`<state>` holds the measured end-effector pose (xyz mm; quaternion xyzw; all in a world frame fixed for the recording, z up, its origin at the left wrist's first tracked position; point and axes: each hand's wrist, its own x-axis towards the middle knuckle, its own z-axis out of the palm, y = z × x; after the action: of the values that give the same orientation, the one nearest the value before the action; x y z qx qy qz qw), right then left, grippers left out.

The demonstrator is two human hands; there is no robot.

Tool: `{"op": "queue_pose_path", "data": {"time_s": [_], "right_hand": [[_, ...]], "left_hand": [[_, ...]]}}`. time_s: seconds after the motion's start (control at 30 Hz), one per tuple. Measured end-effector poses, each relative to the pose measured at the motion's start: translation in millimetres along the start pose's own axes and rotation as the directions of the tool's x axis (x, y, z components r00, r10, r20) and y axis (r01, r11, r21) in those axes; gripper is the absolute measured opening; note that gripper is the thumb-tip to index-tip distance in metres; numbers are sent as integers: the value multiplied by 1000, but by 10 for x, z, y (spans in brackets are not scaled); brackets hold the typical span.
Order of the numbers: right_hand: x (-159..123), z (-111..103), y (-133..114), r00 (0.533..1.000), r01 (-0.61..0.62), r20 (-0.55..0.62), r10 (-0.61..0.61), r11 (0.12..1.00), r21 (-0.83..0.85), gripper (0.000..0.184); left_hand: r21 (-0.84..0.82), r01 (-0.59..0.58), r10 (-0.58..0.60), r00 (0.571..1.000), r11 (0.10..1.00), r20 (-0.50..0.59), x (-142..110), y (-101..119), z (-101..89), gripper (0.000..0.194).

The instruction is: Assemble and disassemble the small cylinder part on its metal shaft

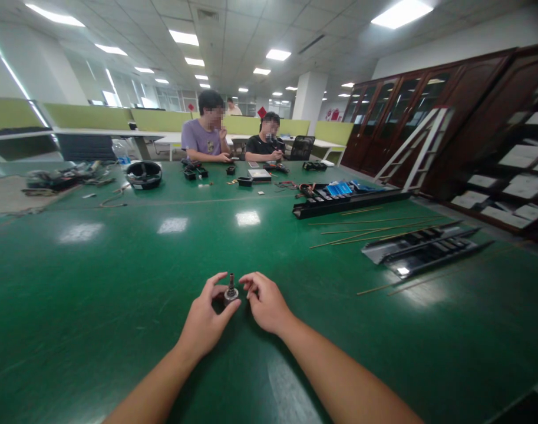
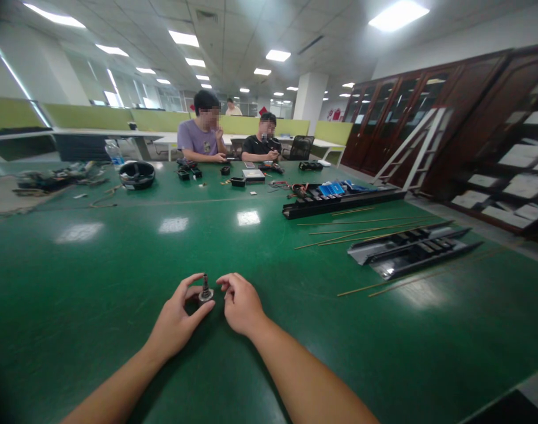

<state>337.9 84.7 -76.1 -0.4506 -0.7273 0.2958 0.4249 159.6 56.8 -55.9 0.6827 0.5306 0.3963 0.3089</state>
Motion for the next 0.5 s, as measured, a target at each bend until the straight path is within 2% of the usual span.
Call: {"op": "queue_pose_path", "data": {"time_s": [0.23,0.5], "right_hand": [[-5,-1,9,1000,-13,9,12,1000,9,47],[-6,-17,-23,1000,17,27,-16,999,-46,44]], "left_hand": [[35,-44,46,997,998,-65,20,-13,16,57],[145,-98,109,992,985,-68,2,-38,-18,25]]}}
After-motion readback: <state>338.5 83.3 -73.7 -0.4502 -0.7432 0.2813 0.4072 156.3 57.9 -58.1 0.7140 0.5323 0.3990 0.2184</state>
